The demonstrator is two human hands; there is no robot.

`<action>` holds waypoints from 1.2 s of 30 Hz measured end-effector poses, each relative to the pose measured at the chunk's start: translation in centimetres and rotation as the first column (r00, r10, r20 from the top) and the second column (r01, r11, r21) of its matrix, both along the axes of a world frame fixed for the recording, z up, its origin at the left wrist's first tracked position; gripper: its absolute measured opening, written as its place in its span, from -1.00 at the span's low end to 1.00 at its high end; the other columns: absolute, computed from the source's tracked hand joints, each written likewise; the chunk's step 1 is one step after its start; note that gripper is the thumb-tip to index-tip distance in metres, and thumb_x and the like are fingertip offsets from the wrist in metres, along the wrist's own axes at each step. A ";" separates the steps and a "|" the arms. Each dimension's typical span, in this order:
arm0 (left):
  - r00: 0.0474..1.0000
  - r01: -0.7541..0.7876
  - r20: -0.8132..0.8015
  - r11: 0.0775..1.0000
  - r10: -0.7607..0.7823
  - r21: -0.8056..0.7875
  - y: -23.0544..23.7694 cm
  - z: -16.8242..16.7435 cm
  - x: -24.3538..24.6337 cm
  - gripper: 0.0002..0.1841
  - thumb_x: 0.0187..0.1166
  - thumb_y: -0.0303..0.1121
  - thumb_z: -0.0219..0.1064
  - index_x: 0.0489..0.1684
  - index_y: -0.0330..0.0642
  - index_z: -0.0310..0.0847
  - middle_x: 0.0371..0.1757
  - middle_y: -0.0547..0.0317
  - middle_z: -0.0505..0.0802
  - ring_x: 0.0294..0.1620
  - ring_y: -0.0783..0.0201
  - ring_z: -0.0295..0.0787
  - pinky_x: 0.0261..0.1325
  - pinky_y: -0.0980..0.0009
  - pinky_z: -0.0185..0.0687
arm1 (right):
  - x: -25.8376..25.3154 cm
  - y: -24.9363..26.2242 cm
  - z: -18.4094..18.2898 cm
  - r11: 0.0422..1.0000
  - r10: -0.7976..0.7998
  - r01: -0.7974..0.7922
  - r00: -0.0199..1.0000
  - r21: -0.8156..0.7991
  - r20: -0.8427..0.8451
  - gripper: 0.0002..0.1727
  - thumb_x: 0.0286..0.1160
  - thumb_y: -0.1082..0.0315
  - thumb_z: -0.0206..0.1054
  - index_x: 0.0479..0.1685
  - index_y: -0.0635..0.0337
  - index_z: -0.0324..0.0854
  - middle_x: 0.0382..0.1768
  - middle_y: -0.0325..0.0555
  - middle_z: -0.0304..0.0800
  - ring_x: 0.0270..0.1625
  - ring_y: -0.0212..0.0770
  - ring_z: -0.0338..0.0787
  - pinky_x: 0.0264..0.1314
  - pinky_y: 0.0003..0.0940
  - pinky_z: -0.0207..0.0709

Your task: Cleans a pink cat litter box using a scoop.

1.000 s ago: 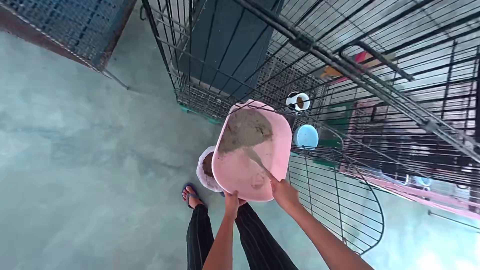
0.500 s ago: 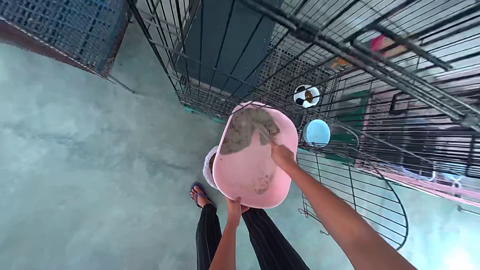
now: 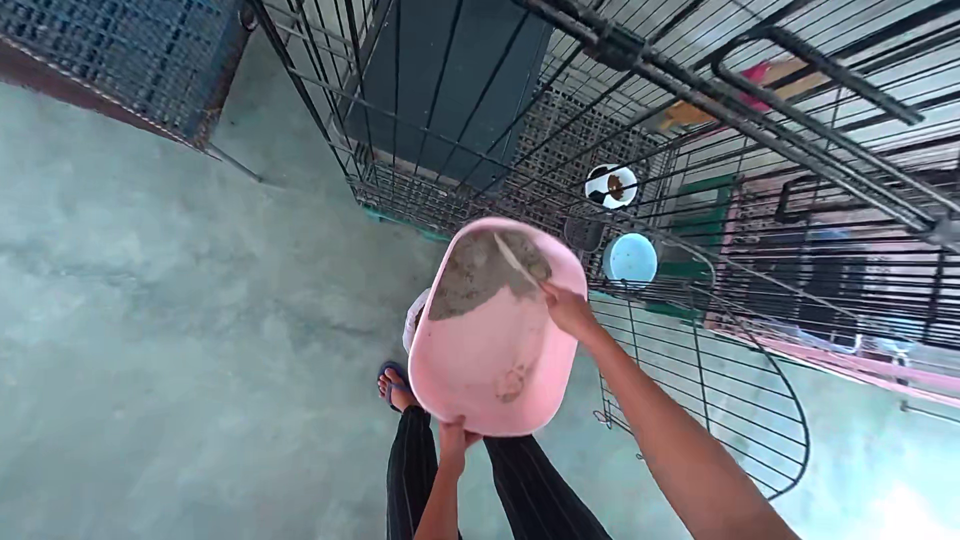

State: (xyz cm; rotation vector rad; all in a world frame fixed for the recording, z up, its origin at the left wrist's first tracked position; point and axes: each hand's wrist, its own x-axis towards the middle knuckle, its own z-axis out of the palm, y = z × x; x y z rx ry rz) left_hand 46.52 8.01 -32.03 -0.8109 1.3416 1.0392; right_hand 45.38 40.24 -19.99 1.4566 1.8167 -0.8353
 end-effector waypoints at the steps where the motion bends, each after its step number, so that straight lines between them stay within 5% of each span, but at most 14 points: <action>1: 1.000 0.001 0.008 1.000 -0.001 -0.021 -0.7 -0.5 0.5 -0.49 0.79 -0.55 0.07 0.69 -0.35 0.03 0.04 -0.46 0.72 -0.30 -0.05 0.81 -0.26 0.09 0.79 | 1.3 -1.0 1.1 1.000 0.004 -0.004 1.000 -0.018 0.001 -0.47 0.94 0.27 -0.12 0.83 0.07 0.28 0.49 0.34 0.64 0.55 0.30 0.62 0.65 0.22 0.34; 6: 1.000 -0.005 0.006 1.000 0.004 0.014 1.5 -0.8 -0.2 -0.53 0.78 -0.57 0.04 0.64 -0.37 0.05 -0.05 -0.36 0.73 -0.38 0.02 0.81 -0.32 0.16 0.80 | 8.7 -1.4 3.7 0.994 -0.098 0.098 0.995 -0.041 0.004 -0.49 0.96 0.27 -0.11 0.80 0.02 0.32 0.19 0.36 0.75 0.10 0.27 0.78 0.27 0.19 0.54; 8: 1.000 0.010 -0.026 1.000 -0.009 0.027 2.3 -0.1 -1.5 -0.51 0.78 -0.59 0.05 0.67 -0.36 0.04 -0.01 -0.38 0.71 -0.36 0.01 0.80 -0.31 0.14 0.79 | 10.5 -0.1 4.5 0.998 -0.063 0.064 0.997 -0.023 0.042 -0.47 0.96 0.23 -0.08 0.84 -0.01 0.27 0.35 0.37 0.72 0.33 0.34 0.74 0.48 0.27 0.44; 11: 0.994 0.059 -0.093 0.998 -0.058 0.015 2.0 -0.3 -3.4 -0.50 0.77 -0.58 0.06 0.68 -0.34 0.05 -0.01 -0.39 0.73 -0.38 0.00 0.82 -0.35 0.13 0.80 | 11.2 2.4 4.7 0.996 0.071 -0.080 0.983 0.048 0.172 -0.47 0.93 0.11 -0.03 0.83 -0.17 0.32 0.43 0.30 0.70 0.47 0.37 0.67 0.51 0.37 0.40; 17: 0.966 0.200 -0.155 0.978 -0.206 -0.053 2.4 -1.4 -6.4 -0.48 0.76 -0.53 0.13 0.69 -0.34 0.11 -0.06 -0.42 0.73 -0.45 -0.01 0.78 -0.41 0.12 0.76 | 12.6 8.0 -0.4 0.928 0.320 -0.363 0.893 0.085 0.316 -0.48 0.92 0.05 -0.02 0.79 -0.27 0.38 0.45 0.43 0.62 0.39 0.50 0.68 0.36 0.45 0.46; 21: 0.924 0.340 -0.145 0.934 -0.353 -0.106 2.6 -1.5 -8.0 -0.49 0.70 -0.54 0.22 0.61 -0.38 0.18 -0.17 -0.34 0.73 -0.53 0.06 0.72 -0.47 0.20 0.71 | 13.3 8.9 -3.0 0.918 0.345 -0.380 0.905 0.112 0.248 -0.48 0.92 0.05 -0.04 0.80 -0.29 0.36 0.41 0.44 0.66 0.36 0.50 0.70 0.31 0.46 0.47; 25: 0.857 0.477 -0.134 0.864 -0.498 -0.163 2.3 -2.5 -8.6 -0.44 0.64 -0.48 0.32 0.61 -0.34 0.22 -0.20 -0.26 0.73 -0.51 0.14 0.61 -0.45 0.24 0.56 | 7.2 9.8 -4.4 0.906 0.389 -0.402 0.914 0.129 0.115 -0.49 0.92 0.10 -0.02 0.79 -0.21 0.39 0.43 0.44 0.64 0.35 0.51 0.70 0.34 0.47 0.45; 29: 0.881 0.421 -0.152 0.889 -0.448 -0.181 2.4 -2.1 -8.1 -0.43 0.64 -0.51 0.30 0.62 -0.33 0.20 -0.19 -0.28 0.71 -0.52 0.12 0.61 -0.49 0.24 0.56 | 5.2 10.5 -5.7 0.877 0.457 -0.463 0.886 0.128 0.075 -0.49 0.90 0.07 0.01 0.77 -0.31 0.40 0.35 0.39 0.68 0.28 0.44 0.73 0.29 0.41 0.49; 33: 0.873 0.441 -0.147 0.881 -0.465 -0.171 2.5 -2.1 -8.5 -0.45 0.64 -0.49 0.31 0.59 -0.34 0.24 -0.20 -0.27 0.73 -0.51 0.14 0.60 -0.48 0.26 0.55 | 11.6 10.7 -3.4 0.907 0.391 -0.409 0.906 0.102 0.162 -0.49 0.91 0.08 -0.01 0.79 -0.32 0.37 0.43 0.42 0.64 0.37 0.51 0.68 0.33 0.50 0.45; 36: 0.843 0.497 -0.144 0.853 -0.519 -0.161 2.8 -1.6 -8.3 -0.40 0.63 -0.50 0.31 0.66 -0.35 0.18 -0.02 -0.32 0.72 -0.35 0.07 0.63 -0.34 0.18 0.57 | 7.2 10.7 -2.1 0.902 0.409 -0.422 0.903 0.093 0.133 -0.50 0.91 0.13 0.01 0.76 -0.16 0.42 0.42 0.45 0.64 0.37 0.51 0.68 0.36 0.46 0.44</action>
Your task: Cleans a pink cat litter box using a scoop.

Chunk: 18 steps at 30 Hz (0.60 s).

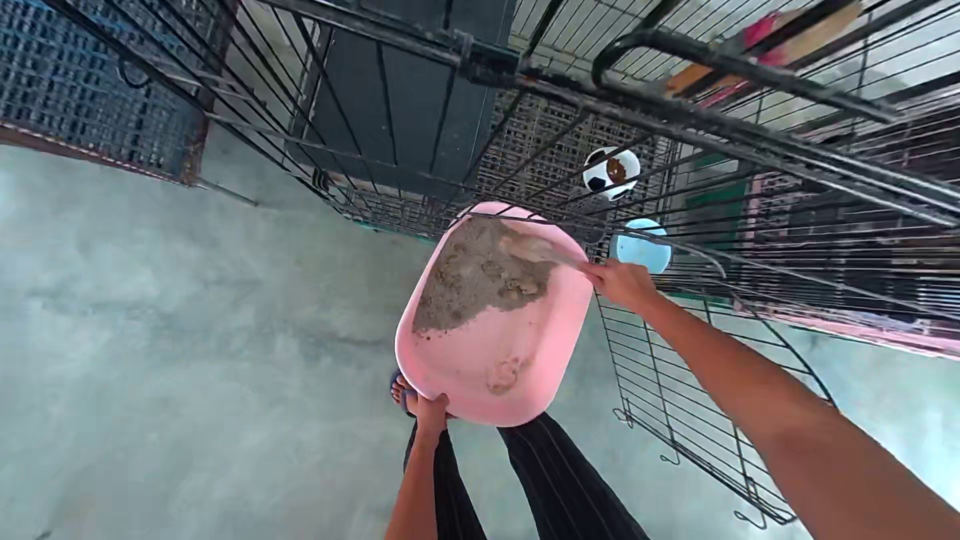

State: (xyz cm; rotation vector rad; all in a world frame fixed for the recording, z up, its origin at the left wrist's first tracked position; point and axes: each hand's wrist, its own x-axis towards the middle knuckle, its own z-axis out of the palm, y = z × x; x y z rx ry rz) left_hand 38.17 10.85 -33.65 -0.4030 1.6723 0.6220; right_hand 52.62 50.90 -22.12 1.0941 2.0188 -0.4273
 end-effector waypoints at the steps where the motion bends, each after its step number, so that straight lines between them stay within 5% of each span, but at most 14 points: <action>1: 1.000 0.002 -0.005 1.000 -0.002 0.011 0.1 0.1 0.1 -0.40 0.63 -0.51 0.31 0.66 -0.35 0.18 0.02 -0.33 0.72 -0.31 0.06 0.65 -0.31 0.16 0.59 | -2.9 0.0 -0.5 1.000 0.014 -0.014 1.000 -0.018 -0.016 -0.50 0.91 0.14 0.01 0.76 -0.15 0.43 0.43 0.45 0.63 0.38 0.51 0.67 0.36 0.47 0.43; 4: 1.000 -0.012 -0.023 0.999 0.012 0.035 0.0 0.6 0.3 -0.42 0.64 -0.51 0.29 0.64 -0.34 0.20 0.00 -0.30 0.73 -0.33 0.09 0.65 -0.35 0.19 0.57 | -7.0 0.2 -3.5 0.996 0.079 -0.081 0.994 -0.032 -0.076 -0.51 0.88 0.10 0.06 0.74 -0.30 0.45 0.37 0.38 0.68 0.30 0.46 0.71 0.29 0.43 0.49; 10: 1.000 -0.030 0.012 0.999 0.029 0.038 0.3 0.2 -0.2 -0.43 0.69 -0.46 0.26 0.67 -0.30 0.18 -0.03 -0.32 0.74 -0.33 0.06 0.67 -0.35 0.18 0.58 | 1.4 0.2 -1.7 0.999 -0.051 0.050 0.999 0.008 0.017 -0.48 0.92 0.05 -0.04 0.79 -0.23 0.38 0.41 0.39 0.67 0.43 0.46 0.67 0.40 0.46 0.45; 14: 0.998 -0.064 0.020 0.997 0.063 0.039 1.5 1.3 1.7 -0.41 0.66 -0.49 0.27 0.67 -0.33 0.17 0.02 -0.34 0.72 -0.30 0.05 0.65 -0.32 0.16 0.58 | -3.1 -0.3 -0.7 0.996 -0.077 0.079 0.996 -0.043 0.042 -0.47 0.93 0.08 -0.06 0.80 -0.14 0.36 0.44 0.42 0.64 0.49 0.47 0.62 0.46 0.44 0.41; 18: 0.990 -0.142 -0.001 0.989 0.142 0.051 2.5 1.5 3.2 -0.45 0.71 -0.50 0.21 0.66 -0.34 0.13 -0.22 -0.20 0.69 -0.55 0.22 0.53 -0.54 0.33 0.45 | -5.2 -1.0 -2.5 0.973 -0.195 0.175 0.972 -0.148 -0.129 -0.46 0.96 0.10 -0.12 0.82 -0.06 0.32 0.39 0.39 0.69 0.46 0.42 0.66 0.52 0.37 0.41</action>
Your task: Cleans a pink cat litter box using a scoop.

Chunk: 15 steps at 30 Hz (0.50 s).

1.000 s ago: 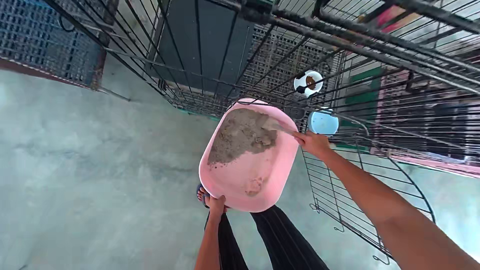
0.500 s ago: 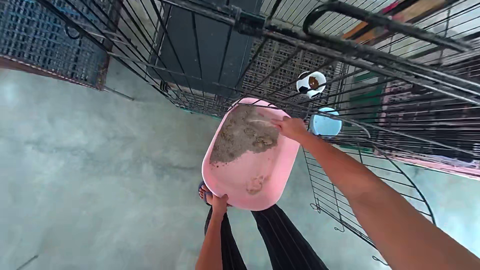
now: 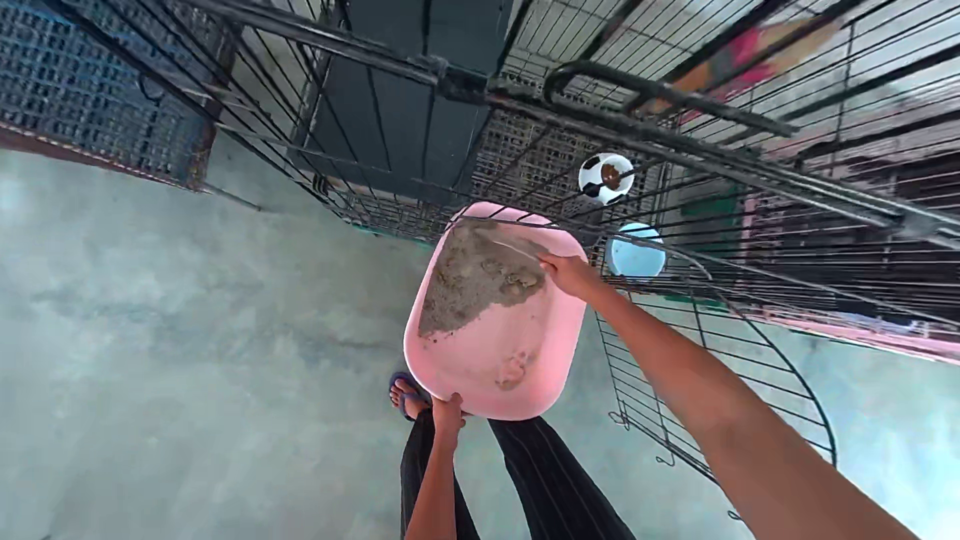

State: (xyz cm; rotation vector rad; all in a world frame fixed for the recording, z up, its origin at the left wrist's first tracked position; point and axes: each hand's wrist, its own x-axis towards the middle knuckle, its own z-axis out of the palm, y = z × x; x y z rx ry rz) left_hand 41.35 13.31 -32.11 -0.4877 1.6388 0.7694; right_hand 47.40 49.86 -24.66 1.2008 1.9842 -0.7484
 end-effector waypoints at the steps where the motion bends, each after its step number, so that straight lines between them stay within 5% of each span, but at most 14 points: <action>1: 1.000 -0.016 -0.003 1.000 0.016 0.007 -0.2 -0.1 0.0 -0.46 0.71 -0.50 0.20 0.65 -0.35 0.14 -0.26 -0.17 0.68 -0.59 0.25 0.51 -0.57 0.37 0.43 | 1.2 -0.6 -0.1 0.999 -0.038 0.038 0.999 -0.005 -0.038 -0.46 0.97 0.11 -0.15 0.83 -0.04 0.28 0.35 0.41 0.71 0.42 0.43 0.69 0.51 0.34 0.43; 10: 1.000 0.002 0.016 1.000 -0.002 -0.029 -1.1 -1.3 -0.8 -0.53 0.77 -0.44 0.15 0.61 -0.34 0.17 -0.30 -0.17 0.70 -0.60 0.25 0.54 -0.56 0.39 0.45 | 17.7 -10.5 0.7 0.968 -0.239 0.234 0.970 0.094 0.039 -0.47 0.96 0.29 -0.12 0.82 0.20 0.24 0.29 0.47 0.74 0.33 0.47 0.76 0.46 0.32 0.51; 15: 0.999 0.009 0.043 1.000 -0.008 -0.023 -1.3 -1.8 -0.3 -0.44 0.68 -0.33 0.35 0.61 -0.31 0.29 0.06 -0.32 0.75 -0.20 0.09 0.66 -0.24 0.21 0.55 | 19.4 -12.3 -0.4 0.954 -0.272 0.272 0.962 0.129 -0.015 -0.47 0.94 0.32 -0.07 0.82 0.19 0.26 0.34 0.44 0.73 0.33 0.46 0.77 0.43 0.34 0.53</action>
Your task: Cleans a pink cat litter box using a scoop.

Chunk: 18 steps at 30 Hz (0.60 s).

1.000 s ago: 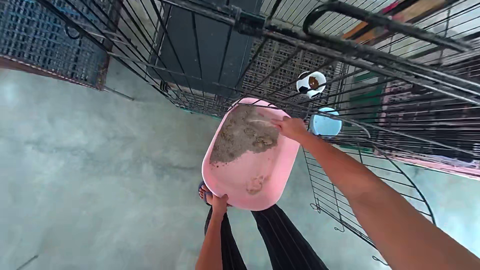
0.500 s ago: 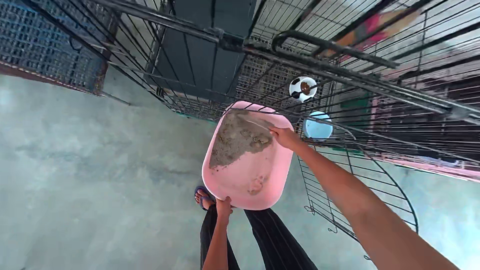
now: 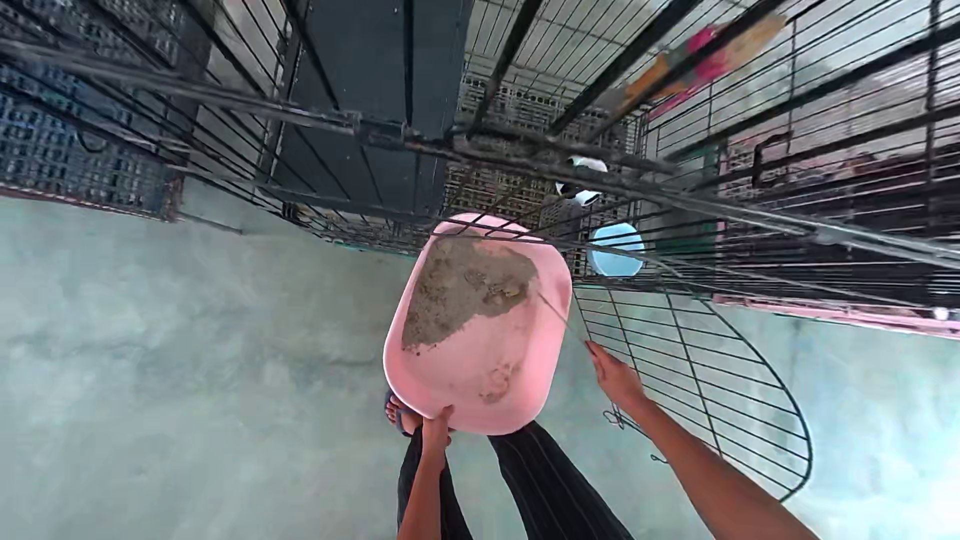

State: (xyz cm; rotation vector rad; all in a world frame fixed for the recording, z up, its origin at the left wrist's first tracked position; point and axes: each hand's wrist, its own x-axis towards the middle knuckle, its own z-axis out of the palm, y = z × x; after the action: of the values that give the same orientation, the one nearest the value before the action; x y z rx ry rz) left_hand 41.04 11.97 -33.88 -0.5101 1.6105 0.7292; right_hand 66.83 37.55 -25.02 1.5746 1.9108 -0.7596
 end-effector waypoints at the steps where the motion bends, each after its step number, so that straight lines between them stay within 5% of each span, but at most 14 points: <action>1: 1.000 -0.013 -0.005 1.000 0.013 0.002 0.1 -0.1 0.2 -0.44 0.65 -0.34 0.38 0.57 -0.32 0.32 0.06 -0.31 0.75 -0.19 0.10 0.64 -0.23 0.21 0.54 | 0.0 0.0 -0.1 1.000 0.001 0.000 1.000 0.025 -0.021 -0.48 0.92 0.34 -0.06 0.80 0.22 0.27 0.34 0.44 0.73 0.32 0.47 0.78 0.41 0.35 0.54; 4: 0.999 -0.038 0.004 0.999 0.038 0.010 0.0 0.1 0.9 -0.53 0.57 -0.52 0.35 0.45 -0.37 0.37 -0.03 -0.23 0.70 -0.24 0.13 0.59 -0.25 0.23 0.53 | 0.1 0.9 -0.2 0.999 -0.011 0.011 1.000 -0.034 -0.005 -0.49 0.95 0.25 -0.08 0.73 0.25 0.34 0.27 0.43 0.76 0.31 0.42 0.78 0.42 0.30 0.54; 7: 0.994 -0.108 -0.032 0.994 0.108 0.006 -0.7 -0.1 1.0 -0.59 0.54 -0.62 0.27 0.37 -0.43 0.39 -0.08 -0.23 0.67 -0.29 0.13 0.57 -0.27 0.24 0.54 | -3.2 2.8 0.4 0.974 -0.124 0.153 0.977 0.166 -0.171 -0.53 0.91 0.27 0.02 0.50 0.48 0.53 0.13 0.51 0.79 0.20 0.43 0.82 0.37 0.28 0.57; 10: 0.950 -0.311 0.033 0.950 0.311 0.017 -2.7 0.3 0.6 -0.50 0.55 -0.68 0.15 0.50 -0.38 0.22 0.02 -0.29 0.67 -0.19 0.04 0.69 -0.18 0.14 0.69 | -9.7 8.2 1.2 0.949 -0.253 0.276 0.955 0.152 -0.154 -0.45 0.95 0.15 -0.07 0.61 0.43 0.41 0.30 0.48 0.70 0.39 0.38 0.71 0.51 0.25 0.46; 15: 0.902 -0.431 0.023 0.901 0.431 0.044 -7.8 2.0 0.9 -0.59 0.41 -0.79 0.07 0.25 -0.39 0.30 -0.21 -0.09 0.75 -0.37 0.20 0.78 -0.32 0.28 0.78 | -14.3 16.0 -3.2 0.959 -0.285 0.285 0.954 -0.014 -0.097 -0.42 0.95 0.12 -0.09 0.68 0.38 0.36 0.58 0.42 0.50 0.69 0.30 0.46 0.75 0.20 0.21; 18: 0.892 -0.452 -0.006 0.892 0.452 0.030 -10.2 3.2 0.9 -0.63 0.43 -0.80 0.06 0.18 -0.35 0.32 -0.27 0.00 0.78 -0.42 0.26 0.80 -0.32 0.33 0.80 | -14.8 15.8 -6.7 0.954 -0.285 0.277 0.957 -0.115 -0.060 -0.46 0.93 0.17 -0.05 0.67 0.36 0.36 0.56 0.42 0.52 0.66 0.27 0.49 0.71 0.18 0.26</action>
State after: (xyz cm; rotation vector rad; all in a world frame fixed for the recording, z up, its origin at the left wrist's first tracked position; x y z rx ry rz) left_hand 41.92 1.79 -30.69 -0.8793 1.5031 1.1016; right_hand 51.99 53.31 -31.76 1.7962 1.6849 -1.0359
